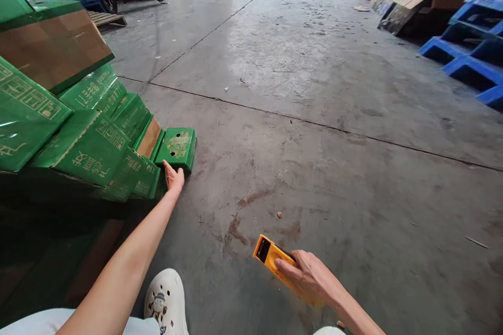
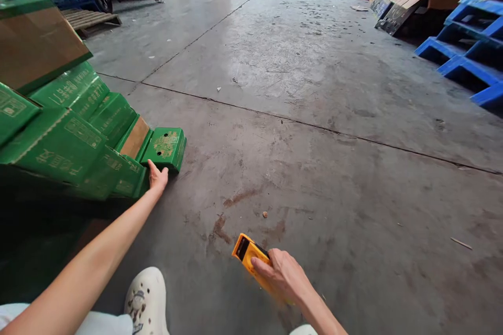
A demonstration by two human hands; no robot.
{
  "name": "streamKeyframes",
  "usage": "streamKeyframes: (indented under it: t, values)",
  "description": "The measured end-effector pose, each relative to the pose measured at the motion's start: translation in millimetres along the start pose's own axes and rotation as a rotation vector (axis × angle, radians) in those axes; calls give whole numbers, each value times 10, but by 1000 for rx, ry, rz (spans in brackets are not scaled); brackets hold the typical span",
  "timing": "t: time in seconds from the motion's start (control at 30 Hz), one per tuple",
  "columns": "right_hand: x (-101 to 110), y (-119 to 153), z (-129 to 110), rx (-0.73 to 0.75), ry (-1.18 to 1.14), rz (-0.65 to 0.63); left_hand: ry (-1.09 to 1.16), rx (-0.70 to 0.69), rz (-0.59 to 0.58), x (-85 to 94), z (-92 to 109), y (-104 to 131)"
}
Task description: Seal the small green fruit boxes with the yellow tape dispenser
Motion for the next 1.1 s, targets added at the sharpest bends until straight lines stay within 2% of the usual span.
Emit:
streamKeyframes:
  t: [0.1,0.23,0.33,0.4,0.47,0.63,0.73,0.8,0.9,0.97,1.03,1.1]
  values:
    - [51,60,9,3,-33,35,98,-81,-150,-229,82,578]
    - [212,250,119,-12,-157,136,69,-132,-545,-501,272,1511]
    - [425,524,252,-21,-325,239,58,-177,-761,-542,441,2177]
    - [591,766,358,-38,-459,314,72,-223,-866,-503,565,2585]
    - [758,1042,482,-60,-585,441,84,-274,-967,-437,702,2969]
    - [1039,1816,811,-6,-882,921,79,-438,-1309,-192,1149,3888]
    - [1077,2309,924,88,-1037,1106,90,-476,-1492,83,1471,4422]
    - [1060,2621,958,96,-1029,1180,159,-427,-1636,333,1680,4779]
    - [964,2951,925,6,-787,1203,332,-277,-1844,736,1934,5297]
    - [862,3026,812,-29,-596,1146,462,-251,-1904,963,2052,5586]
    - [760,3012,620,27,-500,1048,586,-178,-1890,1116,2114,5776]
    - [703,3039,378,156,-414,982,687,-26,-1816,1203,2131,5832]
Point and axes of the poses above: each hand's wrist, its own y-axis away from the middle knuckle, its own x-axis out of the back of the hand, z = x × y, the point moved 3 cm from there along -y, towards the middle knuckle, and after that the axes turned 10 degrees about x, right-handed, at the moved point
